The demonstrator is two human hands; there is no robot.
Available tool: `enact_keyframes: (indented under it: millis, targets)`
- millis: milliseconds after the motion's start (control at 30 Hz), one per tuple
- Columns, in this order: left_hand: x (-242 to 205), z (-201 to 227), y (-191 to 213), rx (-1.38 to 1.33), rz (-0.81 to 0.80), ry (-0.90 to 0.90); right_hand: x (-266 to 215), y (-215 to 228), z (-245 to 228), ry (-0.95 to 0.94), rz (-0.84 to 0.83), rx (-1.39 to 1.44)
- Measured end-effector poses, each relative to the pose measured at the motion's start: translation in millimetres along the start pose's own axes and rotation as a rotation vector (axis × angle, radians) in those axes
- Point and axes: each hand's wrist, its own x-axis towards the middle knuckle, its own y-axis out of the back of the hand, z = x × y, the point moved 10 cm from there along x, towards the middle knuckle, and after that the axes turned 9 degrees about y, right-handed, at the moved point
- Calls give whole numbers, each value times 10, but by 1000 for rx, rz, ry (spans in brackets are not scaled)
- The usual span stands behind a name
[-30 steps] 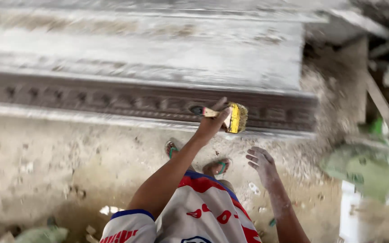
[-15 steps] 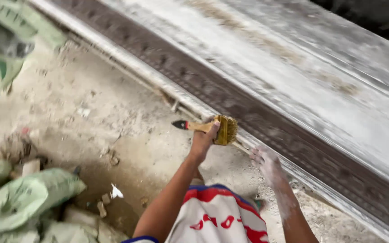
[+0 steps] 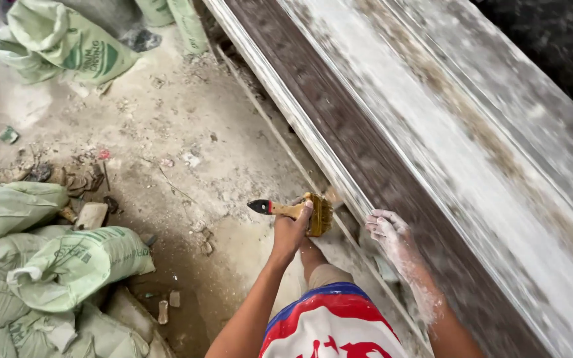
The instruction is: Applying a brown stain or finish to decorative architectural moldings using a brush.
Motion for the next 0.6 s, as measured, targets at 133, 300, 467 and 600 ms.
enact_keyframes:
  millis: [133, 300, 467, 600]
  targets:
    - [1043, 347, 223, 143, 53, -39, 1104, -521, -359, -30, 18, -122]
    - [2314, 1434, 78, 461, -26, -11, 2501, -1048, -983, 86, -15, -99]
    - [3116, 2360, -666, 549, -306, 26, 3183, -1024, -1352, 124, 94, -127]
    - [4128, 2019, -1257, 1082, -455, -243, 3469, -908, -1449, 111, 208, -96]
